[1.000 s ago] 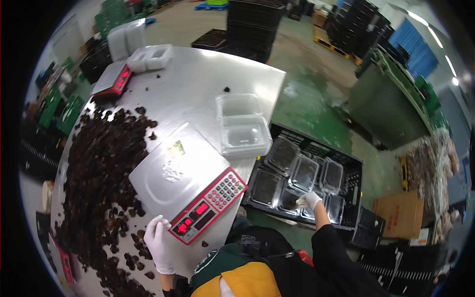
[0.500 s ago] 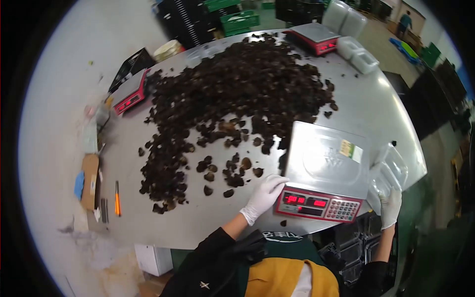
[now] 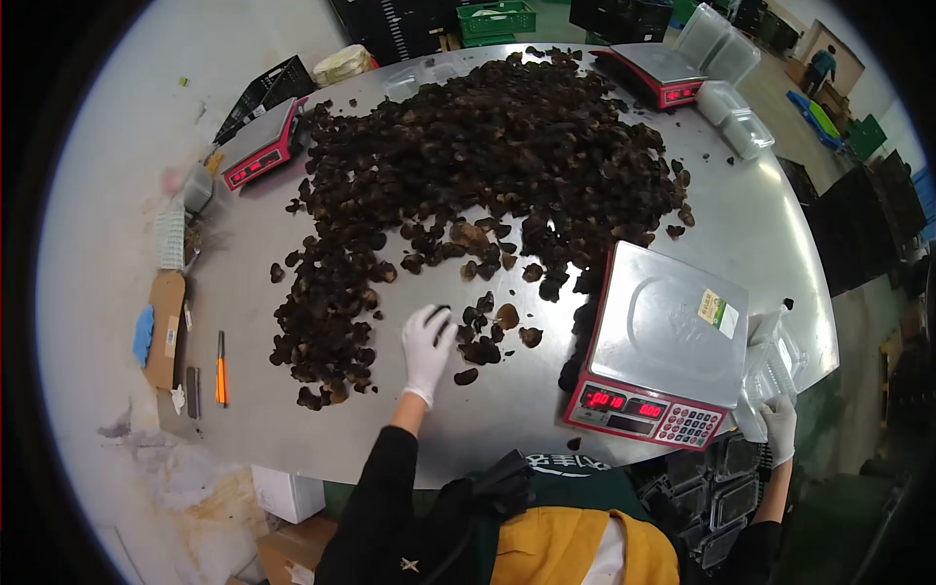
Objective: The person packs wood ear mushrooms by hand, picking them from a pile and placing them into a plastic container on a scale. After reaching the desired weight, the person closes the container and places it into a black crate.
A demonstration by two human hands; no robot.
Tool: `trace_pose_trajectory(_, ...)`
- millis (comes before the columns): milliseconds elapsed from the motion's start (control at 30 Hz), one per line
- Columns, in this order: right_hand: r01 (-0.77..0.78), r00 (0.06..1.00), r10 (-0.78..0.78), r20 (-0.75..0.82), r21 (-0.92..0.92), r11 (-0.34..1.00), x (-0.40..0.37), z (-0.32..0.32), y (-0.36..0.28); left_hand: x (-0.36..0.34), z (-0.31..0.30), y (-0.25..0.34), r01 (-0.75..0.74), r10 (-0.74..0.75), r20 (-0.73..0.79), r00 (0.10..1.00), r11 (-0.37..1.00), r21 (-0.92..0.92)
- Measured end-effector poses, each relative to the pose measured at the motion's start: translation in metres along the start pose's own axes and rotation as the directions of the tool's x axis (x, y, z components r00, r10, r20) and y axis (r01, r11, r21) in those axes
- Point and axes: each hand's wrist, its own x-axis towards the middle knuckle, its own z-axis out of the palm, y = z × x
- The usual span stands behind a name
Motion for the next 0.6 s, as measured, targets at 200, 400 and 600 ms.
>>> trace_pose_trajectory(200, 0.075, 0.997, -0.075, 0.012, -0.059, 0.995, -0.006, 0.016, 0.017, -0.048, 0.020, 0.069, -0.032, 0.035, 0.026, 0.999, 0.993, -0.109)
trace_pose_trajectory(400, -0.217, 0.957, 0.212, 0.199, 0.005, 0.976, 0.010, 0.002, 0.003, -0.041, 0.026, 0.108, -0.367, 0.383, 0.170, 0.908, 0.923, -0.118)
trace_pose_trajectory(600, 0.400, 0.916, -0.331, 0.226, -0.565, 0.721, -0.001, 0.025, 0.008, 0.005, 0.060, 0.111, -0.373, 0.297, 0.392, 0.871, 0.918, 0.136)
